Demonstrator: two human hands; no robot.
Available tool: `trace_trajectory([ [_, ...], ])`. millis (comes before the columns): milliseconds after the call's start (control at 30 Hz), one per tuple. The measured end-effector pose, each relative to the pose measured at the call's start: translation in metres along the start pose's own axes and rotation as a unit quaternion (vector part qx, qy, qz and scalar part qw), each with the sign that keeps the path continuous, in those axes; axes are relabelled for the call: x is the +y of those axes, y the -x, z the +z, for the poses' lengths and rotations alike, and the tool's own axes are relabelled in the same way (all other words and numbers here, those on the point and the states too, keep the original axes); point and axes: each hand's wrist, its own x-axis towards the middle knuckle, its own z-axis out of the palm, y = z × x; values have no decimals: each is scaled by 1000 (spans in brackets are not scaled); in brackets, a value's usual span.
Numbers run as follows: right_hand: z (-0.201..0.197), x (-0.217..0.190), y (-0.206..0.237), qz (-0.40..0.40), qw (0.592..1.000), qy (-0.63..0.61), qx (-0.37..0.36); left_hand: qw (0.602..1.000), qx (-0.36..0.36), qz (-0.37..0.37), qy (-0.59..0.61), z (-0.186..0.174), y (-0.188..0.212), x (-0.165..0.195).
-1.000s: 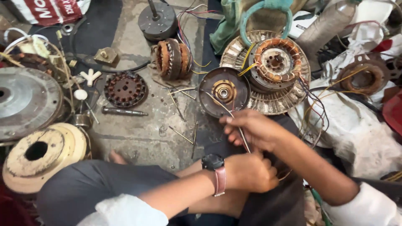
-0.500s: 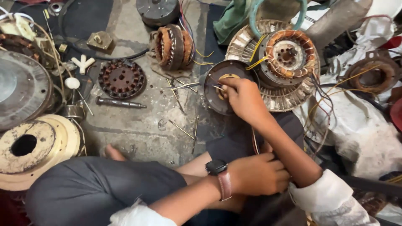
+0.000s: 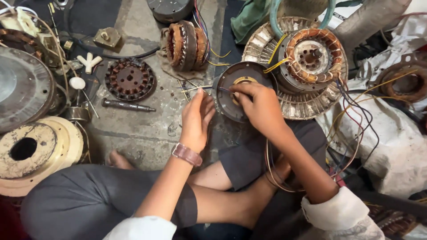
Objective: The person sits on the floor reassembling an electric fan motor. They route the motor's colored wires through the housing, fit the black cover onto the stator, test the wiring with a multimeter, and press and align the cover onto the motor assembly.
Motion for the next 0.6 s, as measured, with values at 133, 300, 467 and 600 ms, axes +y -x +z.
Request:
trace_trajectory([
  [133, 4, -1, -11, 27, 999, -7, -16, 995, -72, 27, 55, 4, -24, 0],
  [300, 10, -9, -22, 16, 1000, 10, -20, 994, -98, 11, 41, 1, -35, 2],
  [467, 16, -10, -28, -6, 1000, 24, -12, 993, -104, -10, 46, -6, -39, 4],
  [600, 24, -7, -32, -18, 998, 68, 3, 993, -105, -18, 54, -9, -47, 4],
])
